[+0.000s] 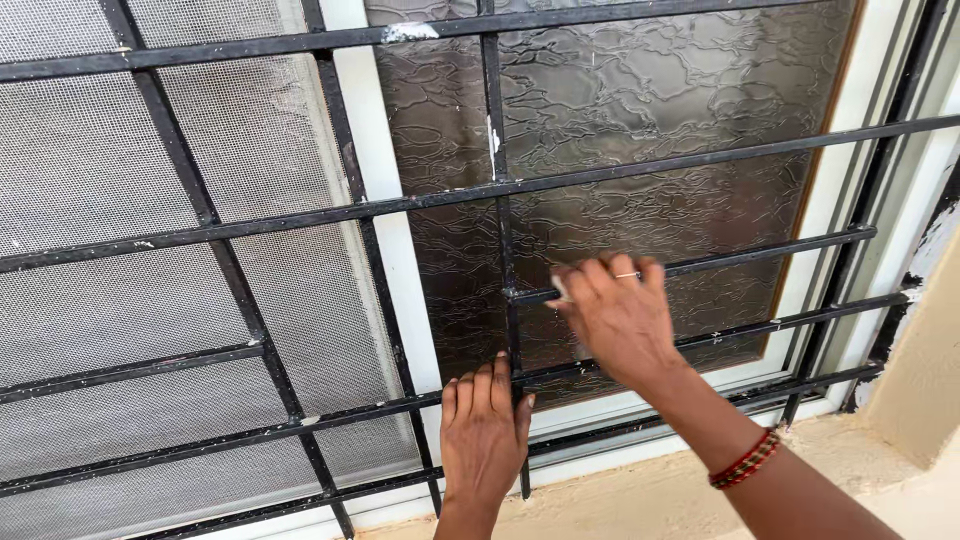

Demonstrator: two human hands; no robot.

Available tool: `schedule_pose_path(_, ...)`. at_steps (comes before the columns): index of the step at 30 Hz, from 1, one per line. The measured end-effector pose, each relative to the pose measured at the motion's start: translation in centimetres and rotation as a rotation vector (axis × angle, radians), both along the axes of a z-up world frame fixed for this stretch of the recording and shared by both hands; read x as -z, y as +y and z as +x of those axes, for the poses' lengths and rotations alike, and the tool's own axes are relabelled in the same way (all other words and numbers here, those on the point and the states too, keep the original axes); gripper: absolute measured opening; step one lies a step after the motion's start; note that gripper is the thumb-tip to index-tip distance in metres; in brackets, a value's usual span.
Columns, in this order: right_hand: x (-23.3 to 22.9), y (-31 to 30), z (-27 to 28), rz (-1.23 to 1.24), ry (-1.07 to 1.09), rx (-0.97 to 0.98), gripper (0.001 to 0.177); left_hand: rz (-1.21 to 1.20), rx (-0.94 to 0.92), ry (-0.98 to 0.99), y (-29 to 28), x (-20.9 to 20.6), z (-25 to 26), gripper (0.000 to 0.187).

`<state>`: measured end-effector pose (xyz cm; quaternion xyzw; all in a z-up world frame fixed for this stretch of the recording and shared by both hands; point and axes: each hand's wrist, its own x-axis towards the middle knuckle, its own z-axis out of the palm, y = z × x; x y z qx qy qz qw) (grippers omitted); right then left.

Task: The person wipes the black metal window grille and the textured glass behind it using a white cloth. The person moves the cloth along the horizontal and vertical bars of the grille, cleaning both the mesh and the textured glass sections.

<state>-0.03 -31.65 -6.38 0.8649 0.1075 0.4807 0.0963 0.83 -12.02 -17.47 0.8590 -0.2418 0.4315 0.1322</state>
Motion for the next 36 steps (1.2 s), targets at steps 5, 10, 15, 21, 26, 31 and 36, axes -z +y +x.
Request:
schedule_pose_path(5, -0.7, -7.3, 0.2, -0.09, -0.071, -0.02, 0.038, 0.036, -0.061, 0.074, -0.5, 0.3, 0.2, 0.061)
schedule_pose_path(10, -3.9, -11.9, -2.0, 0.613, 0.457, -0.282, 0.033, 0.016, -0.092, 0.032, -0.9, 0.7, 0.5, 0.061)
schedule_pose_path(15, -5.8, -7.2, -1.9, 0.58, 0.089, -0.683, 0.016, -0.001, -0.12, 0.096, -1.4, 0.5, 0.6, 0.059)
schedule_pose_path(21, -1.2, 0.0, 0.6, 0.125, -0.249, -0.347, 0.039, -0.074, -0.093, -0.017, -1.4, 0.1, 0.0, 0.051)
schedule_pose_path(26, -0.8, -2.6, 0.8, 0.036, -0.306, -0.334, 0.039, -0.089, -0.125, -0.03, -1.7, 0.0, 0.0, 0.048)
schedule_pose_path(31, 0.2, -8.1, 1.5, 0.043, -0.319, -0.271, 0.031, -0.116, -0.146, -0.045, -2.0, 0.1, 0.1, 0.05)
schedule_pose_path(36, 1.4, -16.6, 2.4, 0.065, -0.325, -0.17, 0.021, -0.152, -0.215, 0.134, -2.8, -0.4, -0.2, 0.068)
